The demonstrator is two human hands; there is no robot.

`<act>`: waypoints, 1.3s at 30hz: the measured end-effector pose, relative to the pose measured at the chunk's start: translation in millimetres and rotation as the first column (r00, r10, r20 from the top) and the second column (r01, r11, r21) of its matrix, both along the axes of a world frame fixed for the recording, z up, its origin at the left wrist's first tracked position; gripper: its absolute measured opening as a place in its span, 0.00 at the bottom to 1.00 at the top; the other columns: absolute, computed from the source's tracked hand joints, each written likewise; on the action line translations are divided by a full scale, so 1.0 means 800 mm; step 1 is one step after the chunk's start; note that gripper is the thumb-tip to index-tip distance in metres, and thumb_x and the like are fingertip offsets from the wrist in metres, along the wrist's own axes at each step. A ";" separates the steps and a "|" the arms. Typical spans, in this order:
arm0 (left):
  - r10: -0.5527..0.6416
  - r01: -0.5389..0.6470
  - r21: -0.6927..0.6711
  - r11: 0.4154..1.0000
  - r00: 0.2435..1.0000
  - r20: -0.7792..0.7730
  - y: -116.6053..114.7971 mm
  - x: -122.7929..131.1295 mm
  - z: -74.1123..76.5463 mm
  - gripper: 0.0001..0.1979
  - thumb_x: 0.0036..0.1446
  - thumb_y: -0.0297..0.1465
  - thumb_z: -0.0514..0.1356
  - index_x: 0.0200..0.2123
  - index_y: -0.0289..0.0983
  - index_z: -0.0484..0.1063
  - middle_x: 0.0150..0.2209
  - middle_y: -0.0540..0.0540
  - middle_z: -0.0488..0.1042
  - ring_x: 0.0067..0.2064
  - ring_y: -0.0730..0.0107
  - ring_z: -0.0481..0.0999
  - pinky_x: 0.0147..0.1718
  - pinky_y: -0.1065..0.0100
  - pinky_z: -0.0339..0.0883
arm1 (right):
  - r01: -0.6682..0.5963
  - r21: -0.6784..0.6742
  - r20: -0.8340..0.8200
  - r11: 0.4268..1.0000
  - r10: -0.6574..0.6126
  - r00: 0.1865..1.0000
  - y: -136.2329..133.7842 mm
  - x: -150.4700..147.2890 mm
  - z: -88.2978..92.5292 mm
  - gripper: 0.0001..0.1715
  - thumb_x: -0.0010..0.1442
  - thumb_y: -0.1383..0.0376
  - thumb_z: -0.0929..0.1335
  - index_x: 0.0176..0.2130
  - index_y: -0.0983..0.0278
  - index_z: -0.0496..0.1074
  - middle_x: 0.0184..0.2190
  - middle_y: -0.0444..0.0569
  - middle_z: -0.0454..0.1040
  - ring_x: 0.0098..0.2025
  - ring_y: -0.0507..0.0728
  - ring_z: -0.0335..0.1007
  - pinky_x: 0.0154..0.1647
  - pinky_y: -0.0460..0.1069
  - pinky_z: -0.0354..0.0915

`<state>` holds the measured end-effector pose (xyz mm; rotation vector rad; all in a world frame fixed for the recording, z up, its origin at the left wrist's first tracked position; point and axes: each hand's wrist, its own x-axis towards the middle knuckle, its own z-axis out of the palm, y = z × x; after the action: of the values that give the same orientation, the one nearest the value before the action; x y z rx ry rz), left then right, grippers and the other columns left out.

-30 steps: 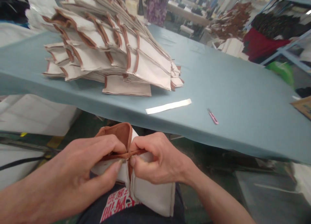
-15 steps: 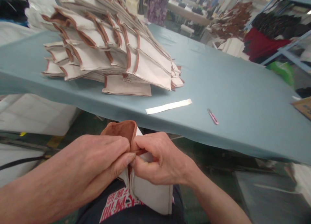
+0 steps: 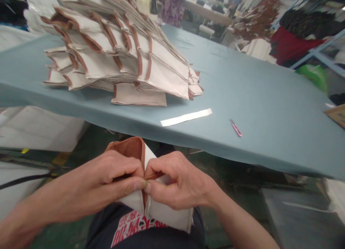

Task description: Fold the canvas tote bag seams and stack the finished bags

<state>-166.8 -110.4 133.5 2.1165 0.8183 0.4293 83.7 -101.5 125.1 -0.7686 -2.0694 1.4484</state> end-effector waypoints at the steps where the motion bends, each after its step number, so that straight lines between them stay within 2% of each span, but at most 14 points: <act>1: 0.028 -0.028 0.020 0.999 1.000 0.009 -0.001 0.003 -0.003 0.22 0.83 0.35 0.55 0.30 0.41 0.65 0.26 0.59 0.67 0.26 0.76 0.66 0.26 0.73 0.58 | -0.008 -0.074 -0.034 0.997 0.005 0.999 0.002 0.000 -0.002 0.13 0.62 0.64 0.72 0.29 0.60 0.66 0.23 0.34 0.61 0.25 0.48 0.54 0.30 0.45 0.53; 4: 0.118 -0.123 0.155 0.980 0.992 0.040 -0.007 0.012 -0.016 0.20 0.81 0.31 0.53 0.30 0.42 0.64 0.26 0.59 0.68 0.26 0.75 0.66 0.27 0.71 0.58 | -0.025 -0.300 -0.133 0.954 -0.015 0.991 0.004 -0.002 -0.012 0.18 0.64 0.59 0.74 0.29 0.60 0.66 0.24 0.35 0.60 0.25 0.48 0.52 0.28 0.45 0.53; 6: 0.147 -0.157 0.277 0.948 0.987 0.057 -0.011 0.016 -0.024 0.19 0.80 0.29 0.53 0.31 0.42 0.63 0.26 0.59 0.67 0.26 0.74 0.66 0.28 0.68 0.56 | -0.020 -0.393 -0.185 0.919 -0.058 0.981 0.002 -0.006 -0.021 0.23 0.67 0.53 0.75 0.29 0.61 0.67 0.23 0.35 0.59 0.25 0.49 0.51 0.26 0.45 0.52; 9: 0.153 -0.163 0.397 0.903 0.987 0.057 -0.016 0.016 -0.028 0.18 0.79 0.27 0.53 0.32 0.43 0.62 0.26 0.59 0.65 0.25 0.73 0.64 0.28 0.64 0.53 | 0.006 -0.407 -0.232 0.913 -0.110 0.967 -0.003 -0.011 -0.029 0.29 0.70 0.47 0.75 0.28 0.61 0.67 0.22 0.35 0.58 0.24 0.48 0.49 0.25 0.45 0.50; 12: 0.152 -0.162 0.367 0.916 0.987 0.058 -0.022 0.015 -0.018 0.18 0.76 0.25 0.54 0.30 0.42 0.61 0.24 0.59 0.65 0.24 0.74 0.63 0.27 0.64 0.52 | -0.005 -0.378 -0.270 0.926 -0.105 0.957 -0.008 -0.014 -0.028 0.31 0.72 0.49 0.76 0.27 0.61 0.66 0.21 0.35 0.57 0.24 0.47 0.47 0.24 0.45 0.48; 14: 0.171 -0.189 0.239 0.953 0.981 0.094 -0.027 0.014 -0.010 0.18 0.74 0.24 0.55 0.29 0.42 0.63 0.24 0.59 0.68 0.24 0.74 0.64 0.26 0.67 0.54 | -0.030 -0.377 -0.304 0.926 -0.094 0.948 -0.010 -0.016 -0.025 0.31 0.72 0.50 0.77 0.27 0.61 0.66 0.21 0.35 0.56 0.23 0.47 0.47 0.24 0.45 0.47; 17: 0.255 -0.239 -0.095 0.966 0.940 0.227 -0.037 0.014 -0.010 0.18 0.76 0.30 0.57 0.29 0.42 0.69 0.24 0.57 0.73 0.24 0.74 0.69 0.25 0.72 0.60 | -0.051 -0.405 -0.367 0.913 -0.111 0.924 -0.017 -0.022 -0.027 0.31 0.71 0.47 0.78 0.27 0.61 0.67 0.20 0.35 0.58 0.22 0.47 0.47 0.22 0.45 0.47; 19: 0.357 -0.246 -0.343 0.906 0.881 0.310 -0.046 0.018 -0.020 0.22 0.78 0.42 0.60 0.28 0.42 0.72 0.24 0.54 0.73 0.24 0.72 0.70 0.23 0.72 0.61 | -0.037 -0.435 -0.400 0.900 -0.157 0.903 -0.023 -0.028 -0.032 0.32 0.71 0.45 0.77 0.27 0.61 0.67 0.20 0.36 0.58 0.22 0.47 0.47 0.22 0.46 0.47; 22: 0.531 -0.195 -0.628 0.754 0.742 0.408 -0.062 0.027 -0.044 0.31 0.73 0.57 0.65 0.26 0.41 0.71 0.21 0.53 0.69 0.21 0.73 0.64 0.19 0.72 0.57 | 0.008 -0.463 -0.419 0.886 -0.227 0.879 -0.033 -0.034 -0.039 0.32 0.70 0.44 0.77 0.27 0.62 0.69 0.21 0.37 0.60 0.22 0.47 0.48 0.21 0.46 0.47; 25: 0.632 -0.115 -0.738 0.665 0.614 0.473 -0.078 0.036 -0.066 0.33 0.69 0.60 0.68 0.25 0.40 0.69 0.21 0.52 0.69 0.22 0.73 0.65 0.21 0.72 0.57 | 0.014 -0.467 -0.435 0.884 -0.244 0.867 -0.038 -0.036 -0.039 0.31 0.68 0.47 0.79 0.26 0.62 0.69 0.20 0.37 0.59 0.21 0.46 0.47 0.20 0.45 0.46; 28: 0.644 -0.062 -0.769 0.636 0.592 0.485 -0.079 0.036 -0.074 0.33 0.68 0.60 0.69 0.26 0.39 0.68 0.21 0.53 0.68 0.22 0.74 0.64 0.21 0.74 0.56 | 0.015 -0.453 -0.410 0.891 -0.223 0.884 -0.035 -0.035 -0.034 0.32 0.68 0.46 0.79 0.25 0.62 0.68 0.19 0.36 0.57 0.20 0.46 0.45 0.20 0.45 0.46; 30: 0.596 -0.041 -0.754 0.655 0.641 0.484 -0.070 0.030 -0.070 0.33 0.68 0.60 0.69 0.27 0.39 0.69 0.22 0.54 0.67 0.21 0.76 0.61 0.20 0.75 0.54 | 0.027 -0.414 -0.372 0.910 -0.196 0.907 -0.029 -0.033 -0.030 0.33 0.69 0.44 0.78 0.26 0.62 0.68 0.19 0.35 0.57 0.21 0.47 0.45 0.20 0.45 0.46; 35: 0.390 -0.124 -0.542 0.831 0.826 0.408 -0.042 0.009 -0.045 0.32 0.71 0.59 0.67 0.28 0.37 0.75 0.24 0.51 0.71 0.25 0.73 0.67 0.24 0.73 0.62 | 0.018 -0.221 -0.304 0.975 -0.086 0.949 -0.016 -0.024 -0.015 0.26 0.73 0.52 0.73 0.28 0.61 0.67 0.22 0.36 0.62 0.23 0.48 0.52 0.25 0.44 0.54; 39: 0.330 -0.197 -0.401 0.895 0.896 0.296 -0.039 0.000 -0.029 0.20 0.72 0.42 0.67 0.28 0.40 0.73 0.25 0.53 0.70 0.26 0.71 0.68 0.25 0.73 0.64 | 0.043 0.061 -0.175 0.997 -0.032 0.984 -0.012 -0.012 0.002 0.16 0.73 0.63 0.67 0.30 0.60 0.69 0.26 0.39 0.69 0.26 0.50 0.63 0.32 0.45 0.61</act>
<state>-166.6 -141.7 110.0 1.5262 0.8978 0.7278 74.2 -111.3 126.7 -0.6292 -1.9495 1.3695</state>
